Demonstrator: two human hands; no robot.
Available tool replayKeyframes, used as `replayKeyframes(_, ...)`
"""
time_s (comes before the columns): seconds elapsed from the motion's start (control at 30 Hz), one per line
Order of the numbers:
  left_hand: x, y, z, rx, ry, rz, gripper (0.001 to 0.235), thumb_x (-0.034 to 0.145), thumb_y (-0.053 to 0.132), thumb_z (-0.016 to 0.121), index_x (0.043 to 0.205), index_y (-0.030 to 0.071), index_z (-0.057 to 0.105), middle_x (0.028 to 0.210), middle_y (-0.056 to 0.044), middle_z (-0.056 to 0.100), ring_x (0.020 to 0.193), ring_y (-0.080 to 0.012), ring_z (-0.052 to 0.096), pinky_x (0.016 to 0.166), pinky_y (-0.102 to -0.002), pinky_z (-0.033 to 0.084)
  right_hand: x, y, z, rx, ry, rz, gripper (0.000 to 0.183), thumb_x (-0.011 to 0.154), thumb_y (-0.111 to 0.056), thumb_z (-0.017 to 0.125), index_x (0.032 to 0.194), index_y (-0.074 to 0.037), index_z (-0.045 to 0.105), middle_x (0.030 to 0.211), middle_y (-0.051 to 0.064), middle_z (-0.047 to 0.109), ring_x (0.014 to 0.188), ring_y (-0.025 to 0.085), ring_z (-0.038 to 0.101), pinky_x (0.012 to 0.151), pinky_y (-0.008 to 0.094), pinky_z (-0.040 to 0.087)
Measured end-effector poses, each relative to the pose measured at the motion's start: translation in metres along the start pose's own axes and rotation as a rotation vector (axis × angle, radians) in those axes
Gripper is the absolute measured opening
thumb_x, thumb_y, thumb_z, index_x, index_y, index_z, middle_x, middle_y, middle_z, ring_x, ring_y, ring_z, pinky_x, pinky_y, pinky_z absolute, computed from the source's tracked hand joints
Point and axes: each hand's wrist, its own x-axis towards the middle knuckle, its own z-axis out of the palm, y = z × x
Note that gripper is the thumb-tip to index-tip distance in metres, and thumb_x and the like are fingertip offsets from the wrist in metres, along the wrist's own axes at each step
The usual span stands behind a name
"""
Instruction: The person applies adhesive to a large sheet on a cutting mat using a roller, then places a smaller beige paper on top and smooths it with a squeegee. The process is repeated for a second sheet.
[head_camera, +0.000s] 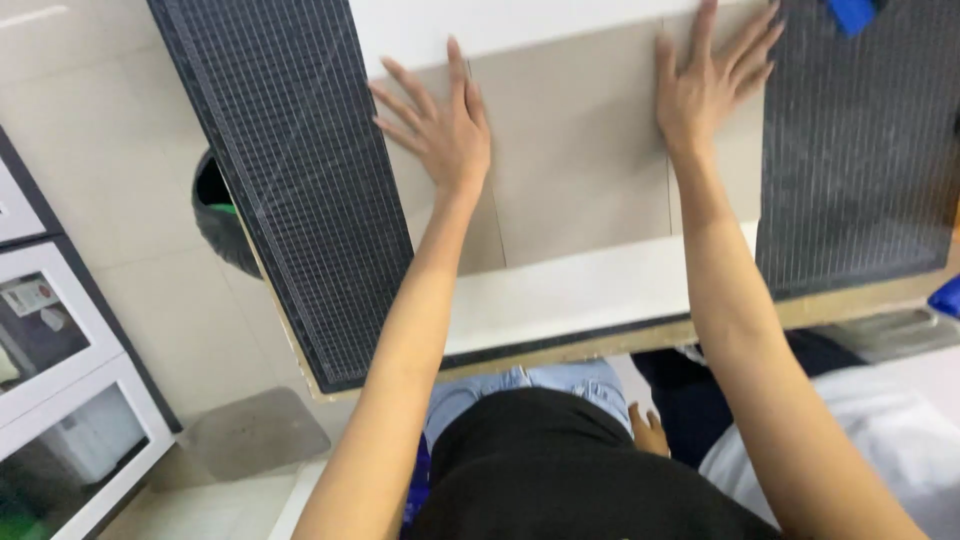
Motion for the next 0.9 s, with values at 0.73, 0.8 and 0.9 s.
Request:
replayKeyframes(0.73, -0.134, -0.016, -0.037, 0.022, -0.145, 0.819, 0.067, 0.107, 0.071, 0.021, 0.162, 0.033, 0.014, 0.165, -0.015, 0.013, 0.153, -0.0379, 0.013, 0.114, -0.072, 0.024, -0.147, 0.05, 0.007, -0.168, 0.163, 0.173, 0.079, 0.108, -0.084, 0.025, 0.168, -0.034, 0.015, 0.165, 0.022, -0.004, 0.154, 0.048, 0.005, 0.122, 0.061, 0.026)
replayKeyframes(0.8, -0.133, -0.015, -0.035, 0.017, -0.136, 0.82, 0.069, 0.105, 0.072, 0.017, 0.162, 0.033, 0.013, 0.166, -0.014, 0.012, 0.153, -0.0373, 0.012, 0.115, -0.071, 0.022, -0.143, 0.061, 0.015, -0.104, 0.171, 0.151, 0.076, 0.11, -0.08, 0.027, 0.168, -0.033, 0.014, 0.165, 0.022, -0.006, 0.153, 0.048, 0.001, 0.121, 0.065, 0.023)
replayKeyframes(0.9, -0.132, -0.03, -0.003, -0.526, -0.313, 0.722, 0.071, 0.104, 0.067, 0.027, 0.163, 0.03, 0.016, 0.169, -0.006, 0.007, 0.156, -0.027, 0.003, 0.119, -0.063, 0.002, -0.145, 0.1, 0.013, 0.254, 0.327, 0.146, 0.057, 0.109, -0.056, 0.046, 0.155, -0.023, 0.036, 0.155, 0.017, 0.018, 0.144, 0.04, 0.017, 0.115, 0.058, 0.033)
